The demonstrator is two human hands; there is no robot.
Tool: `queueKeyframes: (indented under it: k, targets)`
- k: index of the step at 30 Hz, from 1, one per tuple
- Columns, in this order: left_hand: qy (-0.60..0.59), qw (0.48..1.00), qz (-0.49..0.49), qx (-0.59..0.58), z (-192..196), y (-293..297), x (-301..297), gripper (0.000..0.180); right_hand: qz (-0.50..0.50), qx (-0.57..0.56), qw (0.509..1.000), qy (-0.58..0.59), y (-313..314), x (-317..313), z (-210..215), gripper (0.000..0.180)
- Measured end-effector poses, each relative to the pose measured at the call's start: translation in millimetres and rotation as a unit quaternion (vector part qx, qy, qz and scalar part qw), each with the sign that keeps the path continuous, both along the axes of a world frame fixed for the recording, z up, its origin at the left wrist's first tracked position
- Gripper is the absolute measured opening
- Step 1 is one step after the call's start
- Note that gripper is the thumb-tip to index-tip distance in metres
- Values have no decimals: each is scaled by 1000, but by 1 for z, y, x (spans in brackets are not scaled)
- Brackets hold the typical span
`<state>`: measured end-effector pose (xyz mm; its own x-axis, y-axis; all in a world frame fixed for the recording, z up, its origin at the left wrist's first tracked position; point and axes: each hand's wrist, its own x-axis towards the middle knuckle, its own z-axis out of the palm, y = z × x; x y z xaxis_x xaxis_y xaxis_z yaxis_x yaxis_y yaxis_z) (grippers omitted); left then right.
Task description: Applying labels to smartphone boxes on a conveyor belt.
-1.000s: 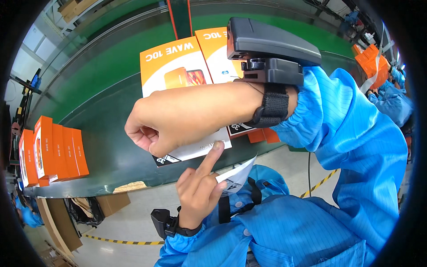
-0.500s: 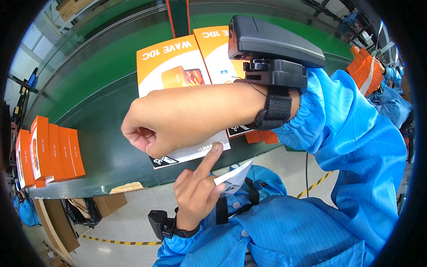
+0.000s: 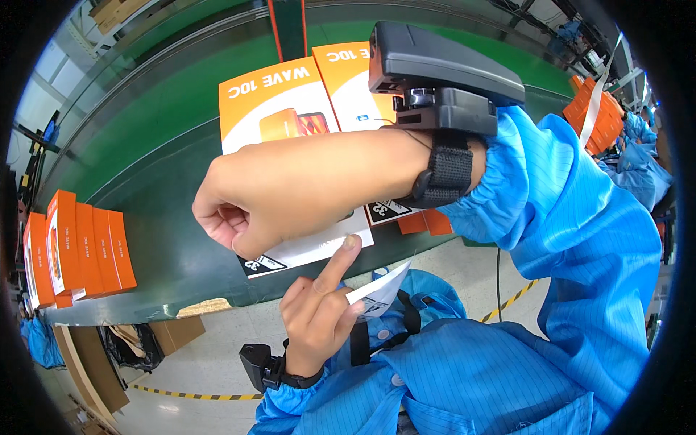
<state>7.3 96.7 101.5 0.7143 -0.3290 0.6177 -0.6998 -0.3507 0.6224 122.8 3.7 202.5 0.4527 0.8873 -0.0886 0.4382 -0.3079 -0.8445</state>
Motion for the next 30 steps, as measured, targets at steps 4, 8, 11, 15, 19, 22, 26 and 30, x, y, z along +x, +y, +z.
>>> queueKeyframes:
  k: [4, 8, 11, 15, 19, 22, 26, 30]
  targets:
    - [-21, 999, 16, -24, -4, -2, 1, 29, -1, -23, 1000, -8, 1, -2, 4, 4]
    - [5, 1000, 3, -2, -2, 0, 1, 30, -8, -25, 999, -34, 0, -3, 0, 3]
    - [0, 1000, 3, 2, 0, 1, 0, 30, -17, -23, 999, -42, 2, -5, 2, 1]
    - [3, 1000, 2, -3, 0, 1, 0, 29, 4, -51, 997, -55, 1, -6, 0, 7]
    - [-6, 1000, 2, -11, -2, 1, -2, 28, 6, -81, 967, -243, -5, -21, -6, 35]
    - [-1, 1000, 8, 7, 5, 3, -1, 28, -78, -96, 948, -293, -8, -24, -2, 39]
    - [37, 999, -6, 10, 8, 4, -1, 30, -155, -86, 943, -281, -4, -12, -13, 45]
    - [2, 999, -14, -29, 7, 2, -1, 28, -172, -89, 944, -266, -10, -2, -10, 39]
